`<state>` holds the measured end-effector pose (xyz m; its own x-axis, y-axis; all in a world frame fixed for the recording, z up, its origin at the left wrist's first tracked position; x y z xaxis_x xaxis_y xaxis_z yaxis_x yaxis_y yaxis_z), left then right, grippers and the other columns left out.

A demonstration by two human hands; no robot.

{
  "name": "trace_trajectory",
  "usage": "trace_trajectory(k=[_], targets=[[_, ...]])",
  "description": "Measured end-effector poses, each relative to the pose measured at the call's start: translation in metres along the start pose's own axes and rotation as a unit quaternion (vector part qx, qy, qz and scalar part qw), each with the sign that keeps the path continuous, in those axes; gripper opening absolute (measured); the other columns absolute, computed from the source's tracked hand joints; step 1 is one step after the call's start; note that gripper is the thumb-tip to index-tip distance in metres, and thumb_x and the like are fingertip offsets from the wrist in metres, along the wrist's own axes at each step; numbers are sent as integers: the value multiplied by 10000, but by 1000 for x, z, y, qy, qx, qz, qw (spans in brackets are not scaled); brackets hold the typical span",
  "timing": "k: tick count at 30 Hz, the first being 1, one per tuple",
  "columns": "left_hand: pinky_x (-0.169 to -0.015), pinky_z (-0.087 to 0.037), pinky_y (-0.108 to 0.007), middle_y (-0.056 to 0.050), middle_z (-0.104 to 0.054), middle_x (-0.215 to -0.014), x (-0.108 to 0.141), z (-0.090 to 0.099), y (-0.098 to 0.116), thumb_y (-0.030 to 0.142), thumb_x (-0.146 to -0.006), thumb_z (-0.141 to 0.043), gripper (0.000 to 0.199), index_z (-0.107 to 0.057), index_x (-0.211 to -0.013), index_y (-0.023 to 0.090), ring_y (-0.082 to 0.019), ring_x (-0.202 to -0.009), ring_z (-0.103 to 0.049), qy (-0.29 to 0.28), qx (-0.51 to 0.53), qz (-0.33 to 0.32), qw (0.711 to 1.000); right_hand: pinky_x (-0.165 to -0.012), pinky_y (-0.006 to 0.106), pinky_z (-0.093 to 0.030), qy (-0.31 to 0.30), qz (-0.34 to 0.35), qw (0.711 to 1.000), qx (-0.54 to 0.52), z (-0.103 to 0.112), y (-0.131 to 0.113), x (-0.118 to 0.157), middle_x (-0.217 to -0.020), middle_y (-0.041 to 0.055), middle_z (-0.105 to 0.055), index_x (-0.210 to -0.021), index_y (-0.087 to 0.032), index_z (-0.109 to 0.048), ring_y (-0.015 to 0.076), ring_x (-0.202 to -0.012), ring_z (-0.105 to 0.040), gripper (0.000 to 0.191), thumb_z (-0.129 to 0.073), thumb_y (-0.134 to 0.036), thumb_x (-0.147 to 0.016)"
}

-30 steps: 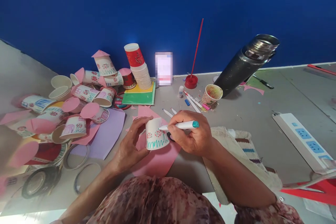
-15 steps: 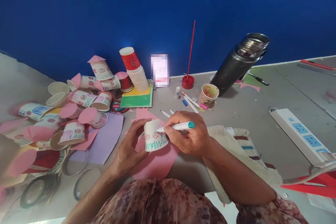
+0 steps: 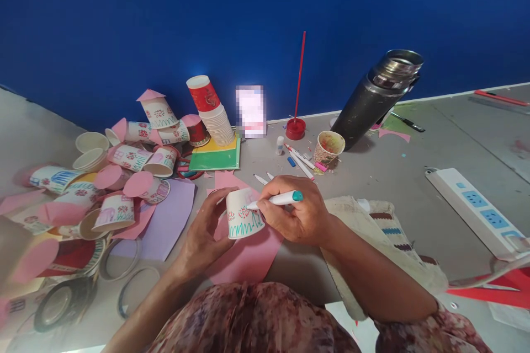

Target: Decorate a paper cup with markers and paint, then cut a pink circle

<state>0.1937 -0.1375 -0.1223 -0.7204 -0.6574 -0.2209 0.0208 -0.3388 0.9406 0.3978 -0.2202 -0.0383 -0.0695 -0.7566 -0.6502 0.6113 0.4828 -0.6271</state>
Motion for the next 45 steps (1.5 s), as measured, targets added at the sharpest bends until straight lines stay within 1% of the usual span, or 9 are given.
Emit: trace_trajectory(k=[6,13,20,24,30,37,40,45], targets=[[-1256,-389,-521,-99,-485,-1506,0,-1,0,51,-798,-713,795,-442,-1498,311,-307,-1432,-499,0,7,0,1000,-491,272,-380,23,-3,1000,-11,0,2,2,-622,-29,-604,-809,-220,-614,112,-505,-519,144,-584,-118,-907],[-1264,-376,-527,-101,-496,-1499,0,1,1,41,-786,-714,801,-443,-1492,305,-309,-1429,-507,5,24,3,1000,-494,300,-385,17,-17,1000,-5,1,2,3,-618,-26,-596,-831,-244,-605,127,-503,-514,154,-583,-116,-914],[-1261,-381,-523,-96,-508,-1488,-1,0,3,60,-787,-717,778,-455,-1478,303,-307,-1426,-515,5,26,4,1000,-476,308,-379,2,-6,1000,5,0,1,2,-626,-22,-611,-836,-255,-591,134,-492,-522,171,-579,-95,-895],[-1256,-390,-517,-99,-517,-1484,-2,0,4,61,-787,-716,770,-463,-1475,296,-305,-1419,-519,5,30,4,1000,-496,312,-384,6,-21,1000,-1,2,1,3,-616,-20,-593,-829,-251,-599,140,-509,-521,158,-578,-114,-905],[-1239,-417,-494,-85,-512,-1485,0,2,2,64,-789,-742,789,-465,-1480,327,-299,-1405,-532,10,28,4,1000,-495,298,-375,1,-17,1000,-2,1,3,3,-611,-30,-583,-812,-235,-609,126,-495,-506,143,-586,-133,-909],[-1253,-399,-505,-86,-519,-1474,0,1,3,61,-778,-739,791,-473,-1477,316,-300,-1405,-532,16,41,1,999,-479,297,-364,11,-17,999,-32,1,1,5,-603,-22,-575,-827,-241,-614,135,-498,-508,164,-574,-100,-902],[-1246,-406,-519,-99,-517,-1474,0,1,4,75,-788,-733,776,-468,-1481,304,-310,-1403,-533,19,37,1,999,-479,293,-370,-1,-14,999,-34,-1,-1,5,-610,-25,-586,-818,-238,-612,130,-497,-514,170,-570,-92,-897],[-1232,-427,-517,-93,-521,-1473,0,0,2,84,-797,-739,773,-470,-1482,321,-308,-1387,-553,15,36,0,999,-477,311,-382,5,-11,999,-46,-4,0,7,-631,-16,-603,-849,-254,-612,145,-511,-531,164,-569,-109,-911]])
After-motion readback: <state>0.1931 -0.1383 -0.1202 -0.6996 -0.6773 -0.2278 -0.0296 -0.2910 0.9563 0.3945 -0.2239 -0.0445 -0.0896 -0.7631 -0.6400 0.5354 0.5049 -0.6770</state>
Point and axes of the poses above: each hand's wrist, its own x-axis away from the middle knuckle, its own z-axis out of the back of the hand, y = z × x, the point moved 3 cm from there along -x, towards the middle knuckle
